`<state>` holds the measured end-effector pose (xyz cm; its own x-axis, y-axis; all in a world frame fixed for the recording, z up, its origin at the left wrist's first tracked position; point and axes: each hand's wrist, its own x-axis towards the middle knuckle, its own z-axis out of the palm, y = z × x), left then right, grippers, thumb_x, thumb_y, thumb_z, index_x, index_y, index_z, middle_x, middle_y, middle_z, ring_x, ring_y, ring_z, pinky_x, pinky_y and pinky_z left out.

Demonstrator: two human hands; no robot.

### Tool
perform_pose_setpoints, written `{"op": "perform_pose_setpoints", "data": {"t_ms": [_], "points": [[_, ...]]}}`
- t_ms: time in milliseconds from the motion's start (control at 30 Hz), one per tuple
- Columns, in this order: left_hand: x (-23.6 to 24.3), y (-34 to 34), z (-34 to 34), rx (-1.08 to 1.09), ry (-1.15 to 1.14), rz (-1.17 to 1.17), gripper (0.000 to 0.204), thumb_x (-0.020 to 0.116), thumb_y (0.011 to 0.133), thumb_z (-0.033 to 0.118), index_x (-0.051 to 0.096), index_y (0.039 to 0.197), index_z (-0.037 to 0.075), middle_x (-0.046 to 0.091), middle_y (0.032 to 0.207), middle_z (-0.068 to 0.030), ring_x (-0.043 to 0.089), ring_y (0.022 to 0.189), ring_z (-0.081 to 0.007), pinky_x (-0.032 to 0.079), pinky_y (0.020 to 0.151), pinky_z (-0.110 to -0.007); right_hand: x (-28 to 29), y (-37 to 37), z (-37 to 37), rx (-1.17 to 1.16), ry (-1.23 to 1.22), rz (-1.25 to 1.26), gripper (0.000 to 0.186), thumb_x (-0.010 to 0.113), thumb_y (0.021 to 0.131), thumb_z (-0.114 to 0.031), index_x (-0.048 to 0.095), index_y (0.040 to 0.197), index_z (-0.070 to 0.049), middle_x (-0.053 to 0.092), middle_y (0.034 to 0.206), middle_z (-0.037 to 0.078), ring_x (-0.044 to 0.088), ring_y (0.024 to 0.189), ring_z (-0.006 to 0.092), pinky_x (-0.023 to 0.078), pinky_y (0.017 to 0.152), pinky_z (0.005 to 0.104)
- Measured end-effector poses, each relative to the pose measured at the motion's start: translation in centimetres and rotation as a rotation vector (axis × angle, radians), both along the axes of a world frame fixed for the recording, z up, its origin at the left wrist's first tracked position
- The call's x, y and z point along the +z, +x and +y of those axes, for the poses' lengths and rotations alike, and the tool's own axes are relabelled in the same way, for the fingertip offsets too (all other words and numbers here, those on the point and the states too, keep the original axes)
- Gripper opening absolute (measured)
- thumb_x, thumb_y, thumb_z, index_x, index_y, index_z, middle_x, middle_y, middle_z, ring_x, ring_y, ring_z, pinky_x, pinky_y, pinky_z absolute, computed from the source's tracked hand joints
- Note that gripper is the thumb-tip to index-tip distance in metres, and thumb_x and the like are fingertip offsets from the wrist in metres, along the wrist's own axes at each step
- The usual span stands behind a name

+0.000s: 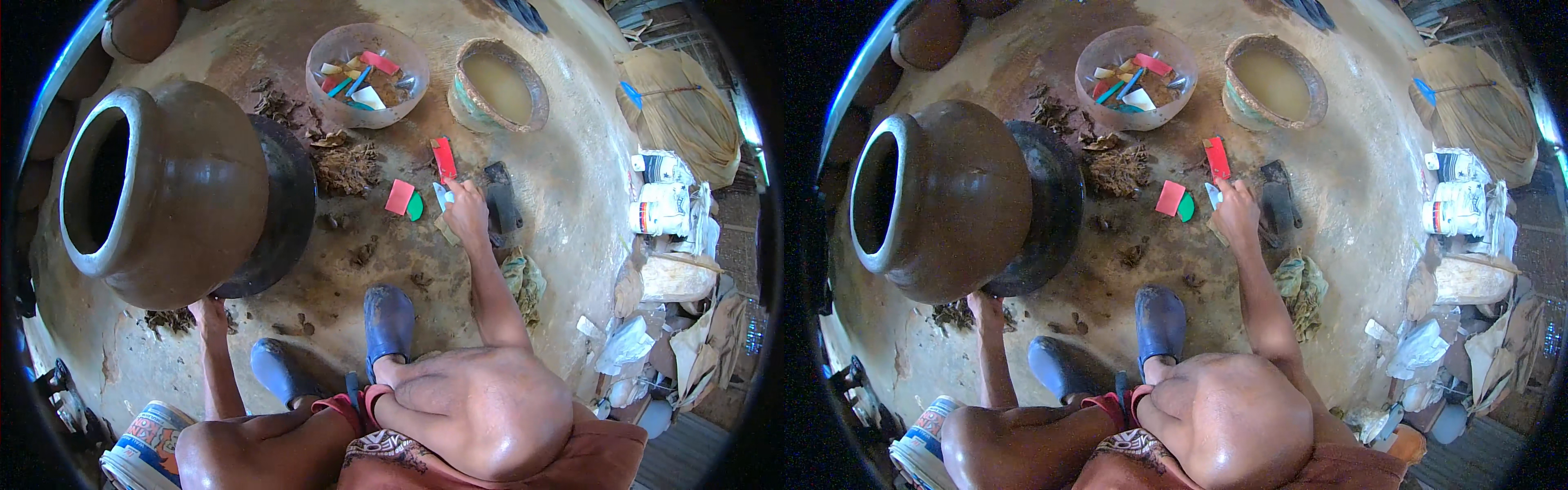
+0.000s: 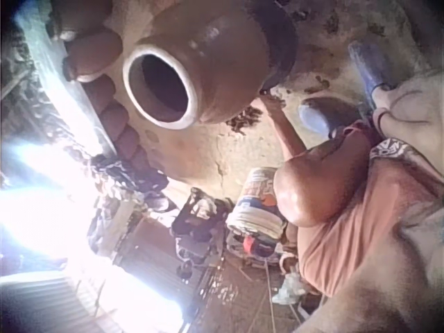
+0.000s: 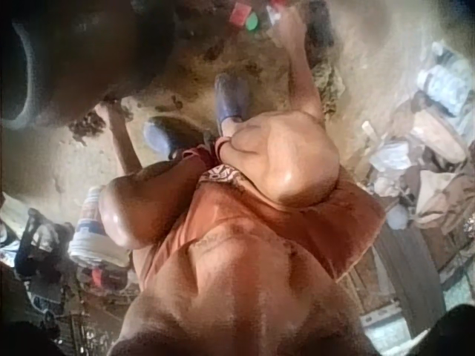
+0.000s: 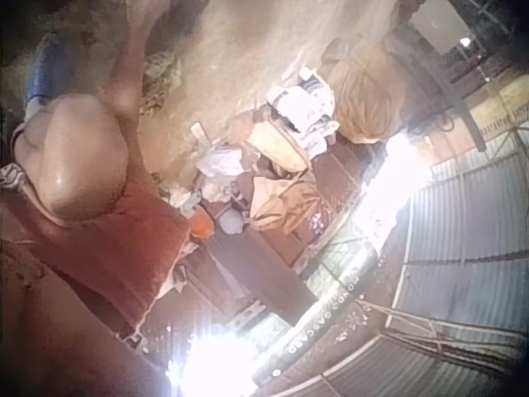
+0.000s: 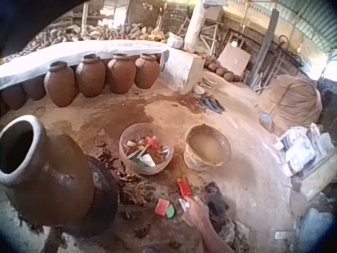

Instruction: The person uses a small tool to smooth the exterior surface of a clay pot on a rotating wheel and then uses a piece of cardboard to smooth the interior rim.

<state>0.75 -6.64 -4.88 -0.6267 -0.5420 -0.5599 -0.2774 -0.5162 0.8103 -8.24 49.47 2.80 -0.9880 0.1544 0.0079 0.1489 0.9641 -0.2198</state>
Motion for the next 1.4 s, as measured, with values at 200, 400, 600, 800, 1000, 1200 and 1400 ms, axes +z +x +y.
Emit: {"op": "perform_pose_setpoints", "data": {"t_ms": [200, 400, 600, 800, 1000, 1200, 1400], "points": [[-2.0, 0.9, 0.1, -0.098, -0.183, 0.074, 0.052, 0.050, 0.105, 0.047, 0.050, 0.140, 0.008, 0.060, 0.133, -0.0121, 0.062, 0.118, -0.0307, 0.056, 0.092, -0.051, 0.1, -1.2, -0.4, 0.134, -0.054, -0.097, 0.045, 0.076, 0.079, -0.018, 0.068, 0.122, -0.012, 0.064, 0.114, 0.016, 0.063, 0.108, 0.0383, 0.053, 0.092, 0.0514], [0.2, -0.1, 2.4, 0.029, -0.058, -0.130, 0.053, 0.056, 0.103, 0.043, 0.050, 0.142, 0.007, 0.061, 0.133, -0.0110, 0.062, 0.111, -0.0299, 0.053, 0.089, -0.047, -3.9, -0.9, -4.3, 0.114, -0.218, -0.009, 0.033, 0.077, 0.076, -0.019, 0.068, 0.106, -0.007, 0.070, 0.101, 0.018, 0.069, 0.097, 0.0380, 0.055, 0.085, 0.0466], [-2.8, 0.2, 0.0, -0.058, -0.081, -0.065, 0.051, 0.060, 0.098, 0.043, 0.053, 0.140, 0.015, 0.064, 0.122, -0.0078, 0.062, 0.106, -0.0239, 0.054, 0.084, -0.044, -6.6, -0.4, -4.7, -0.113, -0.446, -0.101, 0.027, 0.080, 0.074, -0.012, 0.069, 0.097, -0.004, 0.068, 0.082, 0.008, 0.065, 0.074, 0.0175, 0.054, 0.067, 0.0357], [-0.1, -1.3, 1.5, -0.170, -0.208, -0.099, 0.046, 0.056, 0.101, 0.036, 0.054, 0.138, 0.009, 0.064, 0.121, -0.0108, 0.063, 0.103, -0.0236, 0.054, 0.083, -0.042, -1.4, -1.4, -1.3, 0.115, -0.157, 0.255, 0.019, 0.076, 0.082, -0.017, 0.065, 0.076, -0.003, 0.066, 0.074, 0.014, 0.065, 0.069, 0.0270, 0.051, 0.065, 0.0412], [-4.7, 2.0, -4.7, -0.325, -0.477, -0.110, 0.054, 0.058, 0.102, 0.038, 0.054, 0.139, -0.001, 0.060, 0.135, -0.0107, 0.057, 0.116, -0.0240, 0.049, 0.099, -0.040, 12.0, -10.9, -7.8, 0.026, -0.449, 0.406, 0.015, 0.071, 0.091, -0.016, 0.067, 0.097, -0.002, 0.074, 0.082, 0.014, 0.072, 0.073, 0.0234, 0.054, 0.067, 0.0380], [-1.5, -0.5, -4.6, -0.305, -0.397, -0.155, 0.055, 0.057, 0.102, 0.040, 0.054, 0.140, 0.001, 0.061, 0.135, -0.0120, 0.058, 0.118, -0.0248, 0.048, 0.101, -0.039, 10.1, -25.1, -10.0, 0.228, -0.065, 0.177, 0.019, 0.068, 0.084, -0.015, 0.075, 0.094, -0.001, 0.074, 0.091, 0.024, 0.073, 0.089, 0.0418, 0.058, 0.078, 0.0499], [0.8, -1.0, -4.7, -0.285, -0.360, -0.199, 0.056, 0.056, 0.102, 0.042, 0.054, 0.142, 0.002, 0.062, 0.136, -0.0133, 0.058, 0.121, -0.0257, 0.047, 0.102, -0.039, 3.8, -29.9, -11.4, 0.175, 0.198, -0.090, 0.021, 0.066, 0.076, -0.007, 0.077, 0.093, -0.001, 0.072, 0.091, 0.030, 0.072, 0.091, 0.0461, 0.058, 0.081, 0.0534]]}}
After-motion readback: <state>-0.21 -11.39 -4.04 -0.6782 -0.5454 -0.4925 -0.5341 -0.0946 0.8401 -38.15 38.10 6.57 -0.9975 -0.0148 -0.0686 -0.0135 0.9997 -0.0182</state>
